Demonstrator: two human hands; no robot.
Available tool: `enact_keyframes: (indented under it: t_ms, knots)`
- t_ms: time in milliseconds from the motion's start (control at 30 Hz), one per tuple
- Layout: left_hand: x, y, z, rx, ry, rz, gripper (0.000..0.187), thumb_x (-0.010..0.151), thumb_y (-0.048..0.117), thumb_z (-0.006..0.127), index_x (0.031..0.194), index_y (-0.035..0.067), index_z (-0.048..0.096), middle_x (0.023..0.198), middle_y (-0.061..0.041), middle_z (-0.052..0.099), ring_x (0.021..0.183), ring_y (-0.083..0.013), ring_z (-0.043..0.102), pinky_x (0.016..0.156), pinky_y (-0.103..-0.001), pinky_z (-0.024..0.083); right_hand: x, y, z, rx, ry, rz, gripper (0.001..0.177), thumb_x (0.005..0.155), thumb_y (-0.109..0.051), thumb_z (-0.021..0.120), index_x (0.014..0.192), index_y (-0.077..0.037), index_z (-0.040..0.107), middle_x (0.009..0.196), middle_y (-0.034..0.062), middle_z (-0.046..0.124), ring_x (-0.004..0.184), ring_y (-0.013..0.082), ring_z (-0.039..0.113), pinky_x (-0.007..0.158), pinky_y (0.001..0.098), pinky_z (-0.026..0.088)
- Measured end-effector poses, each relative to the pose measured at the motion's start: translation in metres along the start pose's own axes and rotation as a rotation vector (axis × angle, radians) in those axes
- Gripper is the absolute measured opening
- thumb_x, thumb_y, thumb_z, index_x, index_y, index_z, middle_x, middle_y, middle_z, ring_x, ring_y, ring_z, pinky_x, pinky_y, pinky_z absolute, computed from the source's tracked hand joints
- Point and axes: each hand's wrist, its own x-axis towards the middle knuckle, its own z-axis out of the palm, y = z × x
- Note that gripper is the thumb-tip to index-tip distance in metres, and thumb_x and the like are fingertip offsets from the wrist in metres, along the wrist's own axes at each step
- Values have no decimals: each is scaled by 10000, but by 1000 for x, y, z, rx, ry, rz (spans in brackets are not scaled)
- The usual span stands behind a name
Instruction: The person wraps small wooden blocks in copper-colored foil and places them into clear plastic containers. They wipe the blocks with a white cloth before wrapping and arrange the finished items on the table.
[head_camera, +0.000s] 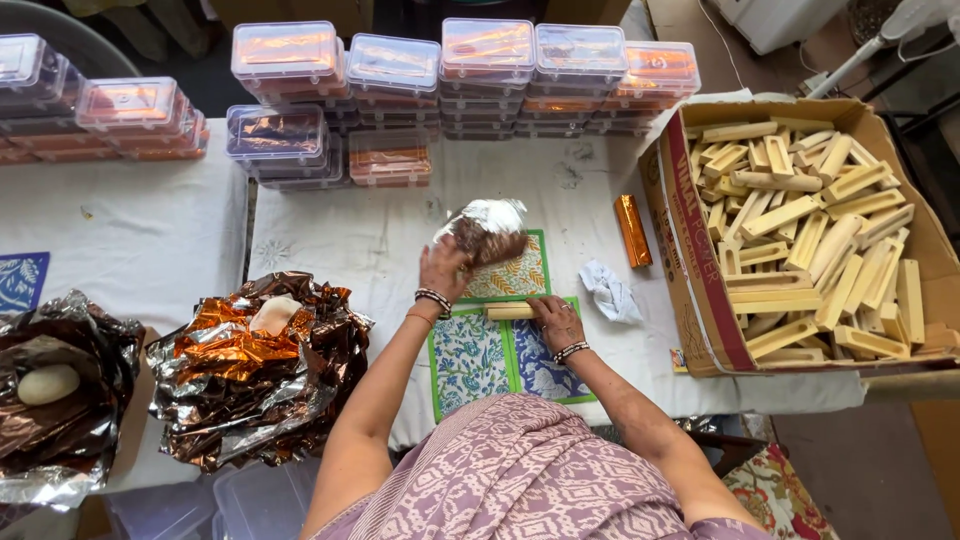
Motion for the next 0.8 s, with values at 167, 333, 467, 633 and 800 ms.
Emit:
enact_keyframes:
  t_ms: [167, 333, 467, 633, 800]
  knots:
    - [-20, -15, 44, 35, -599, -42, 368, 863, 354, 758, 1190, 211, 668, 1462, -59, 526, 1428, -271, 415, 1167, -637, 229, 1, 1, 4, 17, -4, 37, 500, 876, -102, 661, 1357, -224, 599, 1283, 35, 620, 1238, 256, 567, 1041, 443, 453]
    - [-10, -25, 73, -45, -465, -69, 451, 928, 300, 690, 1352, 179, 598, 1475, -62, 534, 1432, -272, 455, 1171, -488, 393, -1, -3, 2, 25, -47, 63, 493, 876, -114, 663, 1354, -218, 603, 1288, 31, 619, 1239, 258, 574, 1026, 434, 481]
    - [14, -13, 74, 151, -514, -5, 724, 832, 105, 650, 1508, 203, 409, 1559, -76, 438, 1471, -283, 354, 1079, -485, 411, -4, -4, 4, 25, -10, 51, 488, 876, -104, 660, 1348, -217, 606, 1308, 27, 624, 1248, 262, 575, 1021, 436, 481]
    - [13, -20, 105, 62, -749, -194, 901, 857, 240, 733, 1565, 111, 190, 1545, -141, 371, 1452, -307, 299, 1043, -517, 405, -10, -7, 1, 17, -3, 84, 531, 849, -87, 669, 1356, -228, 602, 1317, 26, 625, 1239, 271, 572, 1014, 444, 475]
    - [11, -7, 85, 154, -700, -233, 782, 800, 158, 781, 1515, 216, 470, 1227, -130, 665, 1226, -278, 572, 1026, -432, 457, -18, -10, 2, 38, 40, 85, 584, 827, -58, 681, 1376, -241, 600, 1289, 52, 635, 1212, 283, 583, 1009, 439, 478]
